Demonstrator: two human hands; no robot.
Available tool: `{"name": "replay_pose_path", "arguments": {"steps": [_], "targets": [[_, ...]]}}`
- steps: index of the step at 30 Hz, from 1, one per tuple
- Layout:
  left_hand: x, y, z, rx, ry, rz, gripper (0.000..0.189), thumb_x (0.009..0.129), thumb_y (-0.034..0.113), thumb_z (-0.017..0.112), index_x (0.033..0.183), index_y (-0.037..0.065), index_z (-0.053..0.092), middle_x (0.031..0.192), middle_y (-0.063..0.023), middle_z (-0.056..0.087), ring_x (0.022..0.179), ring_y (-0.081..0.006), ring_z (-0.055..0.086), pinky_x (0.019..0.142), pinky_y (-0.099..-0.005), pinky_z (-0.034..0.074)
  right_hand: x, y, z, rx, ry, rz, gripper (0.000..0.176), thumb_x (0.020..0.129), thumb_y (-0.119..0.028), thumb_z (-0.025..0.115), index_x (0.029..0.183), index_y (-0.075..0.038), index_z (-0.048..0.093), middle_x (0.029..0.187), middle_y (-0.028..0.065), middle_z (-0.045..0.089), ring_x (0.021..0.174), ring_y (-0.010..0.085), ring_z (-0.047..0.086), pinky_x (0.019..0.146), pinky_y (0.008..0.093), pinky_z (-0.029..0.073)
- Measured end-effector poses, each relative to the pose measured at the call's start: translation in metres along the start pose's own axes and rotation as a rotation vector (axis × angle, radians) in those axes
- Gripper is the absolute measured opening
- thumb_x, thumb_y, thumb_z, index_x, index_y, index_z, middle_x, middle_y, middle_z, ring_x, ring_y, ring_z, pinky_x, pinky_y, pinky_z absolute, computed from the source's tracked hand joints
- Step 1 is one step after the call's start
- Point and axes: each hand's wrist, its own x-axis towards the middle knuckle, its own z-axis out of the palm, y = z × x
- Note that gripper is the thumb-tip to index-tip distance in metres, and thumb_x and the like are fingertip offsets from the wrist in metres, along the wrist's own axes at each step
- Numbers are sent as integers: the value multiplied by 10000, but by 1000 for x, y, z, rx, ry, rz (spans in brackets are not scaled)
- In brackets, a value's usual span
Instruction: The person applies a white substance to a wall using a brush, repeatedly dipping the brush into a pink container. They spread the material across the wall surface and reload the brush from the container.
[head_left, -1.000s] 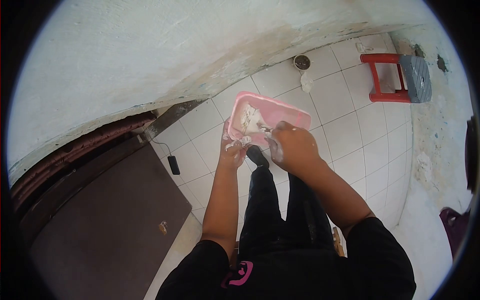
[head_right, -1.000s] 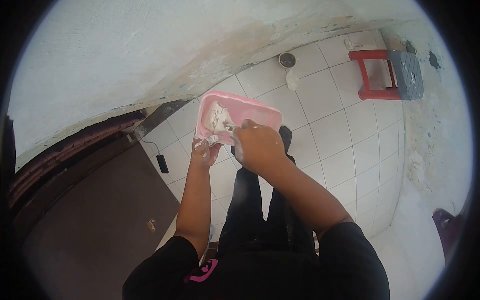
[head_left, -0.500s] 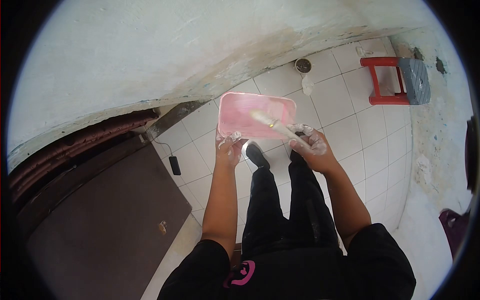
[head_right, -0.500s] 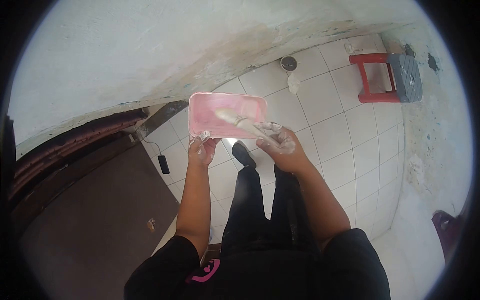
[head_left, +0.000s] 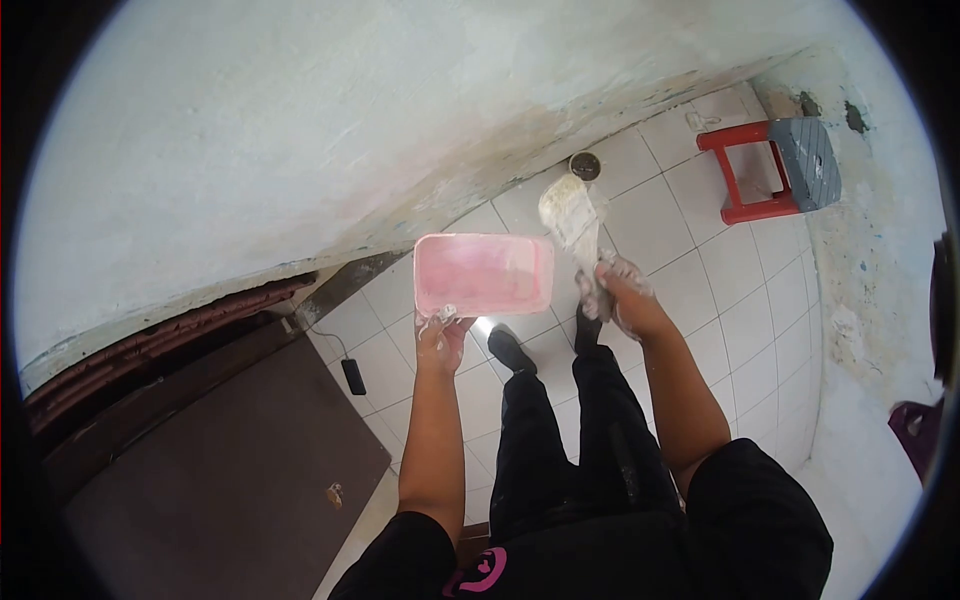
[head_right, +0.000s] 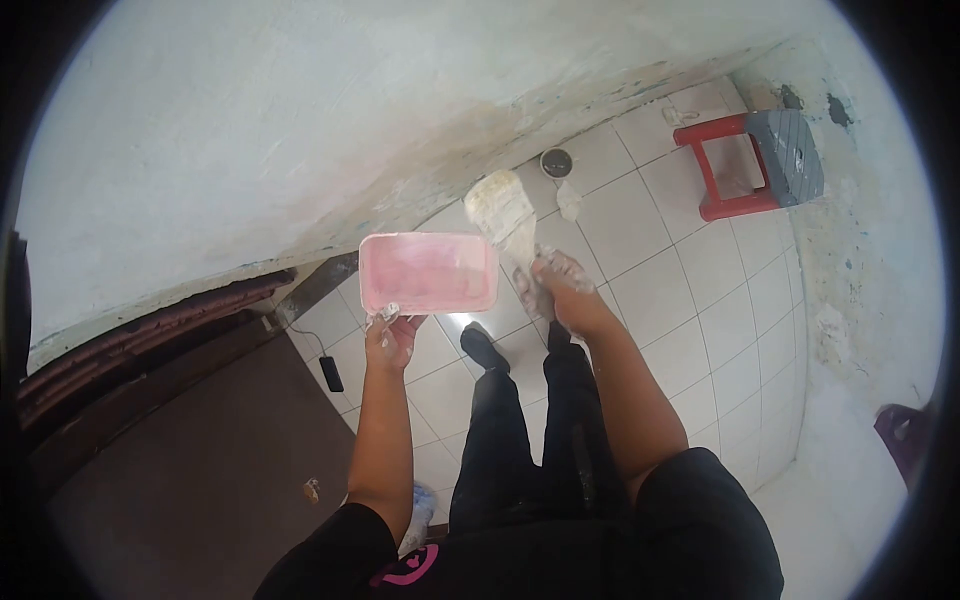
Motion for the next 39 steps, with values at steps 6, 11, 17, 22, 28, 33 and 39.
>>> {"name": "replay_pose_path", "arguments": {"steps": [6,11,17,22,28,33,39], "targets": [[1,-15,3,-27,1,-20,616,755,226,635,1308,71,412,1256,-127,536,1147,-304,545,995,-515,429,53,-15,-41,-786,393,-93,294,921,-317,532,864,-29,549,658,14,507,639,128,505,605,290,410],[7,-22,4,-57,-3,-18,605,766,236,629,1308,75,412,1257,-120,536,1141,-298,550,991,-500,438,93,-41,-47,-870,441,-132,359,898,-339,555,986,5,612,780,110,636,690,164,557,670,305,443],[14,-26,11,-24,-36,-31,571,777,217,618,1290,55,426,1218,-126,559,1117,-294,564,970,-494,454,102,-115,3,-751,503,-370,308,901,-280,571,939,25,593,701,41,580,641,132,521,617,297,432],[13,-24,21,-27,-9,-28,566,771,214,627,1276,46,434,1194,-131,568,1104,-297,571,954,-488,466,91,-115,13,-369,529,-448,203,922,-245,584,851,-56,608,596,-60,437,541,19,377,476,215,318],[6,-22,21,-51,-51,-6,636,753,273,648,1302,51,416,1244,-130,544,1131,-306,555,979,-492,445,151,-25,-58,-1001,578,-196,351,848,-365,603,906,-20,627,811,158,627,749,279,600,692,373,461],[-2,-28,10,-32,-32,-16,664,746,299,653,1317,67,405,1270,-134,529,1155,-312,540,993,-495,433,136,-49,-50,-1028,548,-76,385,833,-370,596,999,-25,642,963,231,635,959,373,597,821,410,461],[-6,-41,6,-71,-40,-29,649,753,290,644,1312,60,409,1263,-136,533,1149,-306,544,991,-488,438,82,-158,13,-868,598,-308,367,850,-369,609,852,-2,610,684,104,591,637,174,538,658,317,449]]}}
